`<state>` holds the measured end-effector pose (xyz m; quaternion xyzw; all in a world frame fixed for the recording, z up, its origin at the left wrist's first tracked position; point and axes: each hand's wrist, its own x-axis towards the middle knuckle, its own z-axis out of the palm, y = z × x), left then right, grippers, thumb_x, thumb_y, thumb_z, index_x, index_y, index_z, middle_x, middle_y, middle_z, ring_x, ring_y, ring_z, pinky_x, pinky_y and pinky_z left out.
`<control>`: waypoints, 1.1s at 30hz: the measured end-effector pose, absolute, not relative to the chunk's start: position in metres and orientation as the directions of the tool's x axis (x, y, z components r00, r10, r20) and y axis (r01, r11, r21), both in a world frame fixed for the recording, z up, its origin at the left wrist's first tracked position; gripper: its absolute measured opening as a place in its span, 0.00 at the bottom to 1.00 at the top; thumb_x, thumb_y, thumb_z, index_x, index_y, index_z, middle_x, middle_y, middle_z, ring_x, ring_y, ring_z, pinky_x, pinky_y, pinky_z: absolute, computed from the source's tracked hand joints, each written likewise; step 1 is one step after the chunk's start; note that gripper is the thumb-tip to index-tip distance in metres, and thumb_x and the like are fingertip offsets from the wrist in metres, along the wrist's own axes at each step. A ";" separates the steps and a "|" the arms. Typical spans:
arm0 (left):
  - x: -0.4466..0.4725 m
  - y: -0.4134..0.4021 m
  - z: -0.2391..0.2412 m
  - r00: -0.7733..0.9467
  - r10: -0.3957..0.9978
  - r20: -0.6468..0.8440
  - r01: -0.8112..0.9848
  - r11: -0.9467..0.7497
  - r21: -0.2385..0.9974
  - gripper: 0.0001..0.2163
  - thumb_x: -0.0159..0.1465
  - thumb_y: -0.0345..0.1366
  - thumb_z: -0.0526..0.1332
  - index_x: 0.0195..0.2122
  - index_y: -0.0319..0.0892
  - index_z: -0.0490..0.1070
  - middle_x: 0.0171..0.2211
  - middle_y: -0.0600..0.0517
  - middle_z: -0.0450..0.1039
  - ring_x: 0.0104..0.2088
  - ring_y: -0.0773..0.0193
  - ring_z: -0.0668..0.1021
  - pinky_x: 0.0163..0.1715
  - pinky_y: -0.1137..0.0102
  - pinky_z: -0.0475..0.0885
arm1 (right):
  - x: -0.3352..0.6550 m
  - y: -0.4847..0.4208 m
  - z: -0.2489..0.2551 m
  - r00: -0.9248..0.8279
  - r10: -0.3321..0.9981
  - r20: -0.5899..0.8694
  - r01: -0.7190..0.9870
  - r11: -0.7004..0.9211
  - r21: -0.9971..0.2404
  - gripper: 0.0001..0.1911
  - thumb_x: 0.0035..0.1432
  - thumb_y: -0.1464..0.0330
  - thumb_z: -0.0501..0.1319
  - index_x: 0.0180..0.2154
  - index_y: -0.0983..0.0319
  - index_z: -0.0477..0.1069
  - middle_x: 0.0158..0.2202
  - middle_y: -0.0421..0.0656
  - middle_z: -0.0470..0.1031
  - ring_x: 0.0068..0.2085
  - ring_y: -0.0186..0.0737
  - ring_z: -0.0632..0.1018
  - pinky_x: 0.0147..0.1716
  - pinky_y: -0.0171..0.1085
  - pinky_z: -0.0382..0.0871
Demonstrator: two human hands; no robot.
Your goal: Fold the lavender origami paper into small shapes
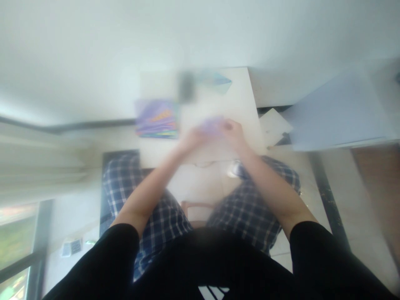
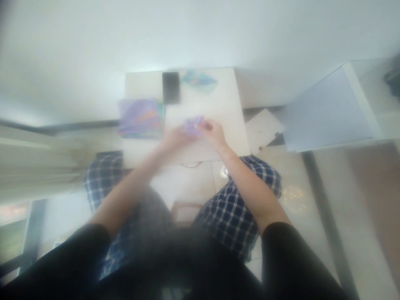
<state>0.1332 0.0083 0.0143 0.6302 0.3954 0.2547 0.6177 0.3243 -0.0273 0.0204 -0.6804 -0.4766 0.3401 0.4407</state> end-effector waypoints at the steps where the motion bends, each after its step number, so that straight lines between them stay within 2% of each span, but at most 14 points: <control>1: 0.133 0.009 0.013 0.548 0.817 -0.181 0.197 0.084 0.977 0.27 0.56 0.49 0.71 0.56 0.48 0.76 0.56 0.49 0.77 0.56 0.48 0.78 0.59 0.59 0.72 | 0.325 -0.027 0.019 0.323 0.946 -0.035 0.350 -0.154 -0.924 0.24 0.44 0.47 0.69 0.29 0.62 0.76 0.29 0.39 0.78 0.35 0.41 0.77 0.41 0.41 0.72; 4: 0.133 0.012 0.009 0.495 0.842 -0.217 0.278 0.084 0.957 0.24 0.55 0.49 0.71 0.52 0.46 0.79 0.53 0.47 0.79 0.56 0.46 0.79 0.59 0.57 0.71 | 0.326 -0.026 0.017 0.312 0.948 -0.067 0.281 -0.159 -0.946 0.27 0.43 0.44 0.69 0.31 0.62 0.77 0.30 0.40 0.79 0.37 0.41 0.78 0.43 0.41 0.74; 7: 0.133 0.016 0.006 0.476 0.847 -0.238 0.320 0.086 0.944 0.24 0.53 0.48 0.72 0.50 0.44 0.80 0.51 0.46 0.80 0.55 0.45 0.79 0.59 0.57 0.71 | 0.329 -0.026 0.018 0.196 0.962 -0.189 0.098 -0.211 -0.973 0.31 0.40 0.41 0.70 0.34 0.62 0.79 0.34 0.42 0.82 0.40 0.44 0.81 0.44 0.43 0.76; 10: 0.133 0.020 0.001 0.471 0.846 -0.249 0.333 0.091 0.939 0.25 0.53 0.47 0.72 0.51 0.45 0.79 0.52 0.48 0.80 0.55 0.46 0.79 0.60 0.58 0.70 | 0.332 -0.026 0.023 0.076 0.952 -0.297 -0.025 -0.296 -0.955 0.31 0.37 0.43 0.73 0.33 0.62 0.80 0.35 0.45 0.83 0.42 0.46 0.83 0.46 0.45 0.78; 12: 0.132 0.023 -0.004 0.445 0.857 -0.260 0.358 0.096 0.929 0.24 0.54 0.47 0.72 0.51 0.45 0.79 0.53 0.48 0.79 0.56 0.47 0.79 0.60 0.58 0.70 | 0.335 -0.027 0.028 0.041 0.947 -0.318 -0.057 -0.315 -0.947 0.29 0.36 0.46 0.75 0.32 0.63 0.80 0.36 0.47 0.83 0.43 0.47 0.83 0.47 0.46 0.78; 15: 0.130 0.025 -0.009 0.440 0.860 -0.258 0.366 0.091 0.926 0.24 0.53 0.47 0.71 0.51 0.45 0.79 0.53 0.48 0.79 0.56 0.47 0.78 0.61 0.58 0.70 | 0.339 -0.028 0.034 0.027 0.951 -0.309 -0.061 -0.307 -0.950 0.27 0.35 0.51 0.78 0.33 0.63 0.81 0.37 0.48 0.84 0.44 0.47 0.83 0.49 0.47 0.78; 20: 0.134 0.024 -0.009 0.532 0.828 -0.180 0.236 0.059 0.970 0.23 0.57 0.49 0.69 0.52 0.49 0.78 0.56 0.51 0.78 0.59 0.50 0.76 0.62 0.60 0.69 | 0.342 -0.028 0.034 0.083 0.960 -0.267 0.036 -0.271 -0.962 0.27 0.36 0.52 0.77 0.35 0.62 0.82 0.38 0.46 0.84 0.44 0.47 0.83 0.48 0.48 0.78; 24: 0.141 0.028 -0.012 0.473 0.841 -0.262 0.225 0.172 0.959 0.20 0.60 0.51 0.66 0.50 0.49 0.79 0.52 0.50 0.80 0.58 0.50 0.77 0.59 0.59 0.71 | 0.345 -0.027 0.031 0.148 0.963 -0.225 0.074 -0.238 -0.969 0.27 0.36 0.52 0.77 0.36 0.61 0.83 0.40 0.45 0.85 0.43 0.47 0.83 0.46 0.47 0.80; 26: 0.139 0.030 -0.012 0.463 0.833 -0.303 0.246 0.208 0.947 0.19 0.59 0.52 0.66 0.48 0.50 0.80 0.50 0.50 0.81 0.59 0.49 0.77 0.60 0.59 0.71 | 0.347 -0.026 0.030 0.181 0.962 -0.205 0.076 -0.222 -0.972 0.27 0.37 0.52 0.77 0.38 0.61 0.83 0.40 0.45 0.85 0.42 0.45 0.83 0.46 0.46 0.80; 33: 0.125 0.025 0.002 0.474 0.839 -0.268 0.253 0.161 0.954 0.20 0.52 0.51 0.71 0.43 0.46 0.83 0.48 0.47 0.81 0.60 0.42 0.75 0.64 0.54 0.66 | 0.346 -0.026 0.029 0.211 0.959 -0.191 0.071 -0.210 -0.975 0.26 0.40 0.52 0.75 0.39 0.61 0.83 0.41 0.44 0.85 0.42 0.44 0.83 0.43 0.44 0.80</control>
